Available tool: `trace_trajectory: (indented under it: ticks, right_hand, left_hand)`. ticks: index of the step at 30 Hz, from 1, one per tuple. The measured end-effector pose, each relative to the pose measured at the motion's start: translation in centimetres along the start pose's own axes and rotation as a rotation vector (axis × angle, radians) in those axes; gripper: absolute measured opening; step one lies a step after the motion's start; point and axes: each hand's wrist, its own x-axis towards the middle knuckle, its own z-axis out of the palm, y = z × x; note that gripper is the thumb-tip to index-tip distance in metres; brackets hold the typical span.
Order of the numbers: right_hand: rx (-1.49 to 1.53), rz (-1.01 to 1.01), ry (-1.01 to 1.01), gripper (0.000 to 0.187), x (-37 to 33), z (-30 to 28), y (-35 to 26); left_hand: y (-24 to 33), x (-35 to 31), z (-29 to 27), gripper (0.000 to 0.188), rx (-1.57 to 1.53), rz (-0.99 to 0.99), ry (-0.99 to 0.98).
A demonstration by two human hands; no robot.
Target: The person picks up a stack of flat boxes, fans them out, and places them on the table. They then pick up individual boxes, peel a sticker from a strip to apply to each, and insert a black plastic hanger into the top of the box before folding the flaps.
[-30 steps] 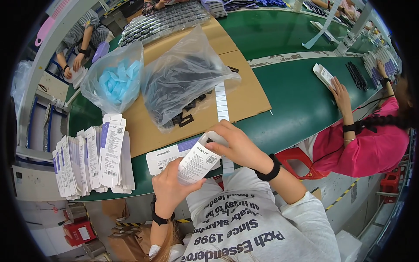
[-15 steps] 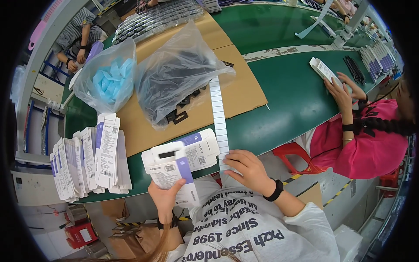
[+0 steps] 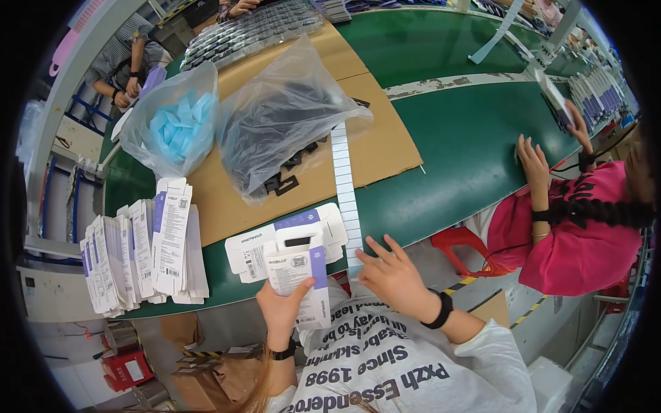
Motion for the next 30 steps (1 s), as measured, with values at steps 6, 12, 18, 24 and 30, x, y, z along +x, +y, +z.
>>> trace_trajectory:
  ticks: [6,12,18,24,30]
  right_hand:
    - [0.149,0.010,-0.069,0.016,7.0,-5.6,-0.9]
    - [-0.122,-0.182,-0.194,0.020,9.3,-5.1,-1.3]
    - [-0.251,0.000,-0.244,0.031,9.6,-4.1,-1.3]
    - [0.257,0.238,-0.239,0.036,9.8,-6.5,2.3]
    - [0.299,0.341,-0.160,0.015,8.6,-9.6,10.6]
  left_hand:
    - [0.1,-0.2,0.4,0.051,0.211,0.124,-0.058]
    - [1.1,-0.1,1.5,0.053,0.280,0.254,-0.074]
    - [1.6,-0.1,2.1,0.050,0.270,0.409,-0.082]
    - [2.5,0.8,3.5,0.048,0.245,0.522,-0.137]
    - [5.2,1.8,5.7,0.046,0.282,0.516,-0.404]
